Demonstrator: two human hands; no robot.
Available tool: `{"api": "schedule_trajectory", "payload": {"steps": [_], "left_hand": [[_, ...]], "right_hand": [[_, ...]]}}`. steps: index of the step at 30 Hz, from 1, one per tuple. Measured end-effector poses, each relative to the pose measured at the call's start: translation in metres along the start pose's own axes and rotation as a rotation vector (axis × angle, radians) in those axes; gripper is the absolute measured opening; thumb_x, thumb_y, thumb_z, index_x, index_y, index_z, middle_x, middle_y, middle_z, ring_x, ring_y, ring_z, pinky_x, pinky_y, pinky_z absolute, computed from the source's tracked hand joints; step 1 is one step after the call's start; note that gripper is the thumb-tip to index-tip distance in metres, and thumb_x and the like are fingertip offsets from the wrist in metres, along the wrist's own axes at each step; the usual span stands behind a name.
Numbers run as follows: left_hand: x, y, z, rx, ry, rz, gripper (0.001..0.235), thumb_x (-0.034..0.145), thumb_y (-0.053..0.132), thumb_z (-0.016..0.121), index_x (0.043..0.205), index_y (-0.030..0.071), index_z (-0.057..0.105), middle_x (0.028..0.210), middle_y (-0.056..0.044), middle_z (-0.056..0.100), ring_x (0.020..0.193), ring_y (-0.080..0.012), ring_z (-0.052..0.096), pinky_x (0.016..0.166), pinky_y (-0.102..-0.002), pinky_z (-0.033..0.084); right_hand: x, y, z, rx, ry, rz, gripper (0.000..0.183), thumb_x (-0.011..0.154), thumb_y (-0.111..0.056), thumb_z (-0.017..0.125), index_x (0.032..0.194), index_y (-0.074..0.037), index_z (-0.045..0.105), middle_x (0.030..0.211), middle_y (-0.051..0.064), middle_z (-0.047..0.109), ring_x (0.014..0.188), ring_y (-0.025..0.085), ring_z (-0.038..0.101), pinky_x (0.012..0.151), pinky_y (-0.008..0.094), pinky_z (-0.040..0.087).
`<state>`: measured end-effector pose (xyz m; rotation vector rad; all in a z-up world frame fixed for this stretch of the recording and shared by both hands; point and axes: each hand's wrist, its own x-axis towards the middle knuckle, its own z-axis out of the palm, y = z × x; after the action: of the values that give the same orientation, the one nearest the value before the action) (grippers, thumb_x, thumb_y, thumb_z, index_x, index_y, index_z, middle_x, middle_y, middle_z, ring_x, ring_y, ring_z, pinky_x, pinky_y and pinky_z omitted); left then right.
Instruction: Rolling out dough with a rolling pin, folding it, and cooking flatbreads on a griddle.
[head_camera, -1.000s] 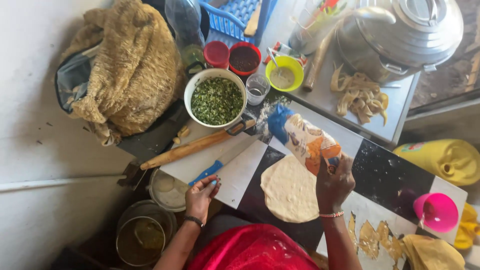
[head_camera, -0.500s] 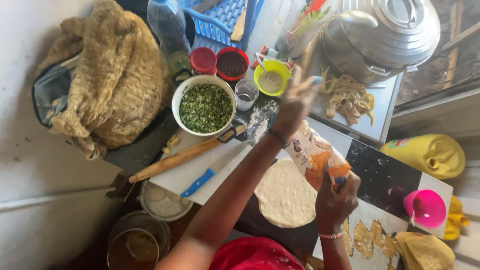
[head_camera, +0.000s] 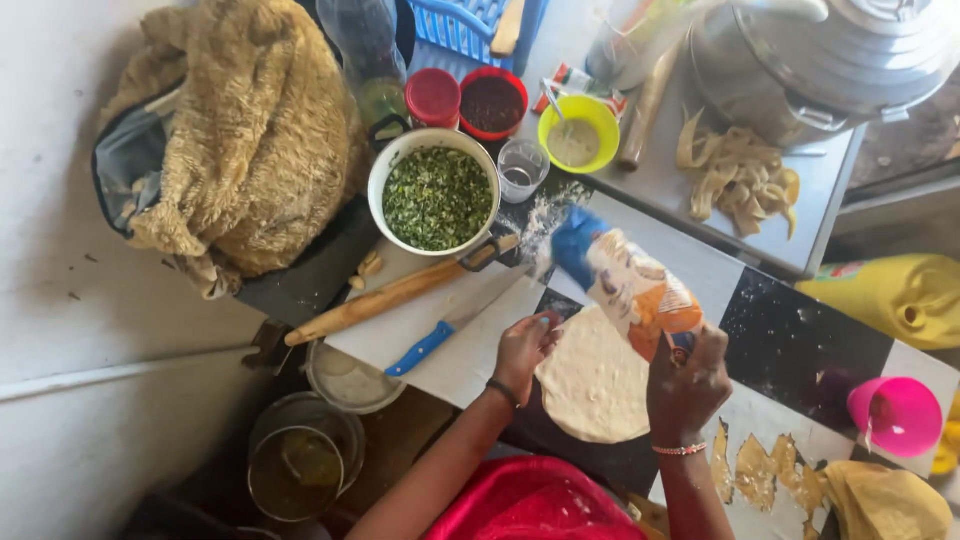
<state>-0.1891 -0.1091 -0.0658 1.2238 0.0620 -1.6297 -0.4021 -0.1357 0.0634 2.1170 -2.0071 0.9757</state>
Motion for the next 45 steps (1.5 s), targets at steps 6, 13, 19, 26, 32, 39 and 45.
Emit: {"api": "schedule_trajectory", "payload": {"steps": [6,13,19,26,32,39,45], "left_hand": [[-0.006,0.011,0.033,0.093,-0.022,-0.019,0.028,0.114,0.026,0.074,0.133,0.007,0.082,0.124,-0.006,0.084,0.103,-0.0155,0.079,0.089,-0.030,0.058],[0.022,-0.009,0.030,0.131,-0.152,0.032,0.034,0.117,0.022,0.068,0.149,0.012,0.074,0.136,-0.009,0.085,0.122,-0.0245,0.085,0.106,-0.036,0.068],[0.051,-0.015,0.052,-0.082,-0.147,-0.060,0.060,0.095,0.038,0.089,0.147,0.018,0.067,0.153,-0.013,0.075,0.144,-0.0407,0.075,0.126,-0.052,0.054],[0.061,-0.013,0.068,-0.115,-0.161,-0.084,0.087,0.101,0.043,0.080,0.172,0.006,0.047,0.180,-0.026,0.050,0.161,-0.0496,0.057,0.131,-0.059,0.048],[0.055,0.008,0.088,-0.111,-0.179,-0.123,0.068,0.104,0.039,0.075,0.164,0.009,0.059,0.175,-0.019,0.058,0.158,-0.0442,0.061,0.131,-0.055,0.050],[0.057,-0.002,0.103,-0.095,-0.211,-0.155,0.044,0.103,0.037,0.081,0.142,0.025,0.067,0.143,-0.011,0.078,0.137,-0.0359,0.072,0.116,-0.053,0.059],[-0.007,0.012,0.149,-0.019,-0.202,0.007,0.050,0.105,0.027,0.082,0.149,0.013,0.063,0.124,-0.014,0.081,0.105,-0.0268,0.078,0.083,-0.043,0.069]], "right_hand": [[0.001,0.004,-0.004,-0.049,-0.010,-0.007,0.039,0.124,-0.041,0.071,0.127,-0.003,0.064,0.102,0.014,0.070,0.080,0.037,0.074,0.061,0.050,0.053],[-0.008,0.013,0.013,-0.015,0.116,-0.015,0.035,0.108,-0.031,0.090,0.118,-0.005,0.069,0.085,0.016,0.063,0.078,0.053,0.074,0.071,0.058,0.061],[0.002,0.004,0.006,-0.010,0.072,-0.038,0.034,0.123,-0.038,0.072,0.118,-0.005,0.065,0.084,0.010,0.064,0.065,0.029,0.064,0.054,0.045,0.046],[-0.001,-0.002,-0.005,-0.007,0.044,0.011,0.026,0.118,-0.024,0.079,0.118,-0.004,0.062,0.086,0.013,0.063,0.068,0.037,0.064,0.057,0.049,0.045],[0.001,0.008,0.005,0.017,0.037,0.015,0.034,0.123,-0.036,0.070,0.121,-0.003,0.063,0.091,0.016,0.065,0.072,0.040,0.067,0.059,0.052,0.048],[-0.002,0.005,-0.025,0.187,0.154,0.493,0.046,0.119,-0.042,0.091,0.113,-0.006,0.062,0.097,0.008,0.070,0.076,0.020,0.063,0.066,0.044,0.050],[-0.026,0.033,-0.031,1.189,0.143,1.104,0.043,0.114,-0.032,0.076,0.142,-0.006,0.057,0.139,0.017,0.074,0.124,0.033,0.078,0.102,0.049,0.073]]}}
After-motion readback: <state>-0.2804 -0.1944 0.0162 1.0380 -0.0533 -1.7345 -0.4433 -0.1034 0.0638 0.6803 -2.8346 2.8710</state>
